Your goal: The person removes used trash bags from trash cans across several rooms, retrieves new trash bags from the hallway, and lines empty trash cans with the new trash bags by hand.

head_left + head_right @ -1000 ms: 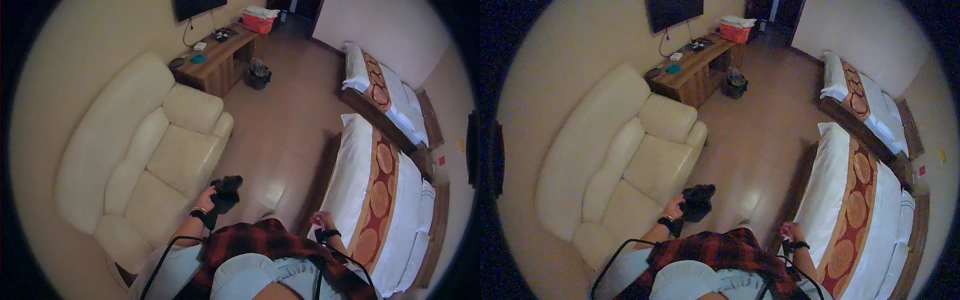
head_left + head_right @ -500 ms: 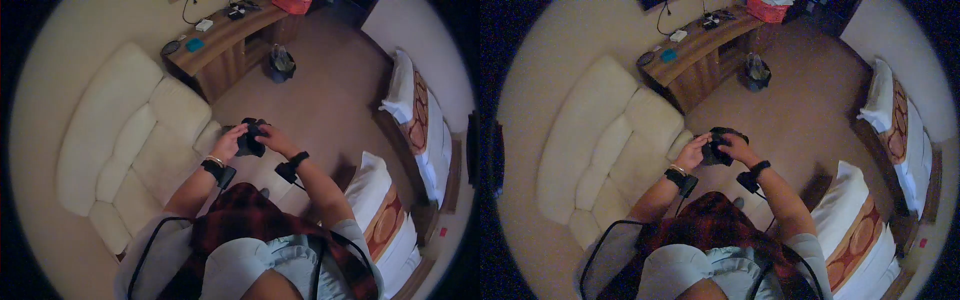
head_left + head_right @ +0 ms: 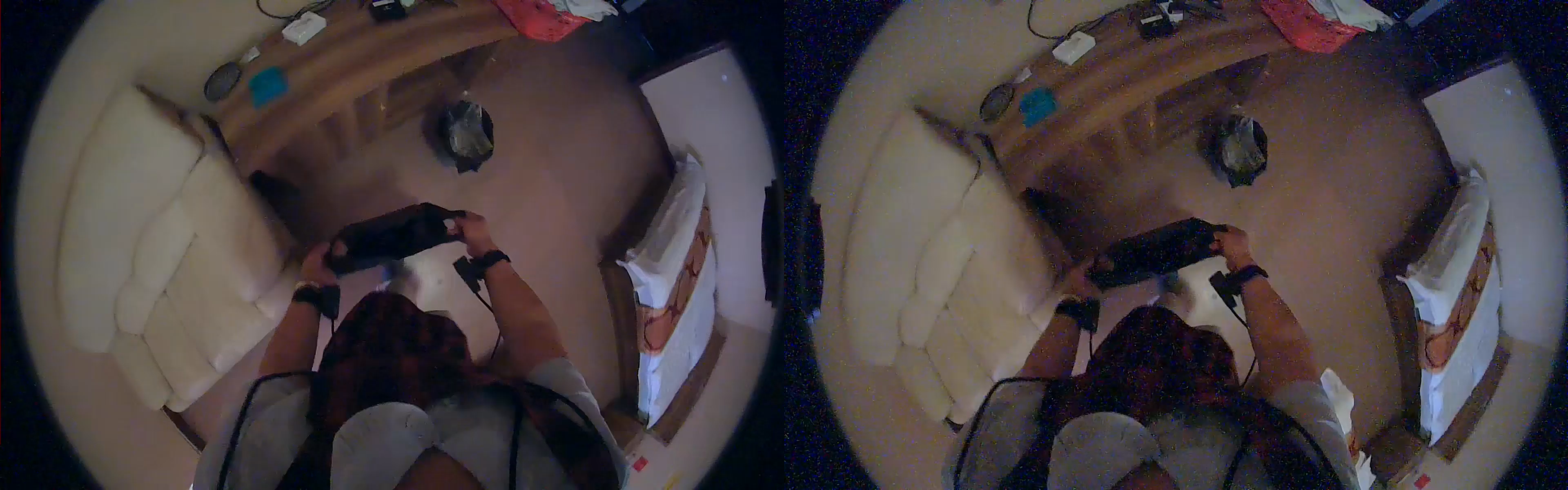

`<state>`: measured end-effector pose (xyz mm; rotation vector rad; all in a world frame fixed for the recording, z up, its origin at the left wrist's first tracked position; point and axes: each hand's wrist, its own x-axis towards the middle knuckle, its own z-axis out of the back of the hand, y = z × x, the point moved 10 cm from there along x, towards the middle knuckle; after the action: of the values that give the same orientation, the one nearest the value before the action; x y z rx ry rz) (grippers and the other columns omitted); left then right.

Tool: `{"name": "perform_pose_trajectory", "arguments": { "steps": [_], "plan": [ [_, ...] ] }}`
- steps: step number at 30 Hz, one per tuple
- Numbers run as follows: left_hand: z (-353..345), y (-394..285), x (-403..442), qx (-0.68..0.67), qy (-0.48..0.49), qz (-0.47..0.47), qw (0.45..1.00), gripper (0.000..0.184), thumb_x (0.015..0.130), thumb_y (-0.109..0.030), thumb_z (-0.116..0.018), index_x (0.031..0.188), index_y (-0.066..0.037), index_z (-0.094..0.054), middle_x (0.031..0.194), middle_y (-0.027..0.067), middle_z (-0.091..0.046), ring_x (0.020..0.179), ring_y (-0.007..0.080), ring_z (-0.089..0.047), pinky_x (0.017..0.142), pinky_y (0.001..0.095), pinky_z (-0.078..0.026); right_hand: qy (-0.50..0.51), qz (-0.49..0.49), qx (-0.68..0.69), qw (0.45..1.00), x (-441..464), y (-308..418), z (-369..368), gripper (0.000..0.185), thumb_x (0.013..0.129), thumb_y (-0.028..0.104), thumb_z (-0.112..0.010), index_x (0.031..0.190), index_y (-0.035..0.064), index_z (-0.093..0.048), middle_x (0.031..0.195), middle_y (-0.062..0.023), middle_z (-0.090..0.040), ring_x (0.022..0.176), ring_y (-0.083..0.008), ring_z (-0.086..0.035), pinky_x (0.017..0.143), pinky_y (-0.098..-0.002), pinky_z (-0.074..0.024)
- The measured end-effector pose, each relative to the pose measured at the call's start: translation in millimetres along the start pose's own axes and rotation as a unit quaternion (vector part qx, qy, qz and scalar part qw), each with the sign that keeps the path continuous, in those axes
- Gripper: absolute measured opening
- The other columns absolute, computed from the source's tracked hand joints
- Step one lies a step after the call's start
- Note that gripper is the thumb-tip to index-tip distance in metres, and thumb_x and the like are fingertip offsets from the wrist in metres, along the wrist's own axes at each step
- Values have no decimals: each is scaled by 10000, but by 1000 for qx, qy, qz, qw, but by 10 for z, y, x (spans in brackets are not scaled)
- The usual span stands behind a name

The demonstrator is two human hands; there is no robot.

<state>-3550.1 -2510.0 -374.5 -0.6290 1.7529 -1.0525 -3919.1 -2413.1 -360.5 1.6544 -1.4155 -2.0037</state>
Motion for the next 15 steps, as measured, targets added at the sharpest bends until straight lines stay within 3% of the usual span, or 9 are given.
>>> {"name": "perform_pose_trajectory", "arguments": {
  "steps": [3, 6, 7, 8, 9, 10, 11, 12, 15],
  "plan": [
    [-65, 328, -174, 379, 14, 57, 924, 202, 846, -153, -581, 1009, -33, -581, 921, 84, -629, 866, 176, -582, 813, 332, -468, 55, 44, -90, 993, 554, -181, 259, 123, 777, 82, -578, 881, 15, -576, 743, -68, -597, 644, -155, -599, 569, -284, -498],
    [-614, 661, 289, 181, 103, 31, 978, 226, 850, -189, -574, 1024, -45, -580, 905, 101, -623, 841, 215, -589, 784, 349, -468, 74, 58, -111, 989, 1087, -103, 340, 153, 801, 103, -552, 933, 32, -580, 794, -60, -600, 715, -156, -600, 638, -291, -500],
    [-827, 764, 428, -138, 25, 185, 973, 222, 849, -185, -561, 1028, -54, -575, 911, 128, -621, 843, 254, -594, 778, 364, -468, 56, -24, -35, 998, 1264, -119, 358, 155, 809, 124, -552, 933, 35, -578, 814, -63, -604, 739, -154, -601, 659, -286, -494],
    [-1109, 925, 436, -440, -63, 313, 839, 219, 848, -181, -548, 1032, -64, -570, 916, 154, -618, 846, 293, -599, 773, 378, -468, 73, -39, -40, 996, 1480, -128, 336, 185, 820, 157, -553, 972, 56, -580, 860, -56, -610, 788, -149, -597, 725, -302, -470],
    [-1131, 1119, 641, -442, -72, 317, 836, 219, 848, -181, -548, 1032, -64, -570, 916, 154, -618, 846, 293, -599, 773, 378, -468, 77, -50, -40, 995, 1727, -101, 351, 185, 820, 157, -553, 972, 56, -580, 860, -56, -610, 788, -149, -597, 725, -302, -470],
    [-909, 993, 944, -105, -64, 158, 980, 236, 850, -184, -541, 1051, -62, -553, 927, 168, -612, 861, 326, -587, 781, 390, -464, 69, -58, -45, 995, 1920, -76, 379, 194, 818, 168, -558, 984, 70, -577, 869, -43, -612, 810, -148, -595, 754, -314, -457],
    [-942, 951, 1133, 74, -43, 73, 994, 244, 851, -186, -537, 1061, -61, -545, 933, 175, -609, 869, 342, -582, 785, 397, -462, 63, -65, -50, 995, 2124, -50, 409, 204, 815, 178, -564, 996, 84, -574, 879, -30, -613, 832, -148, -593, 783, -327, -444],
    [-1058, 743, 1289, 254, -54, -12, 966, 252, 853, -188, -533, 1070, -60, -536, 938, 182, -606, 877, 358, -576, 789, 403, -460, 73, -73, -51, 993, 2358, -81, 451, 204, 815, 178, -564, 996, 84, -574, 879, -30, -613, 832, -148, -593, 783, -327, -444],
    [-1318, 470, 1726, 499, -120, 159, 843, 272, 863, -226, -516, 1085, -67, -509, 952, 207, -597, 904, 392, -553, 818, 401, -458, 80, -72, 33, 994, 3056, -294, 679, 257, 815, 181, -564, 1062, 113, -558, 968, -30, -606, 926, -155, -570, 809, -345, -427]
  ]
}}
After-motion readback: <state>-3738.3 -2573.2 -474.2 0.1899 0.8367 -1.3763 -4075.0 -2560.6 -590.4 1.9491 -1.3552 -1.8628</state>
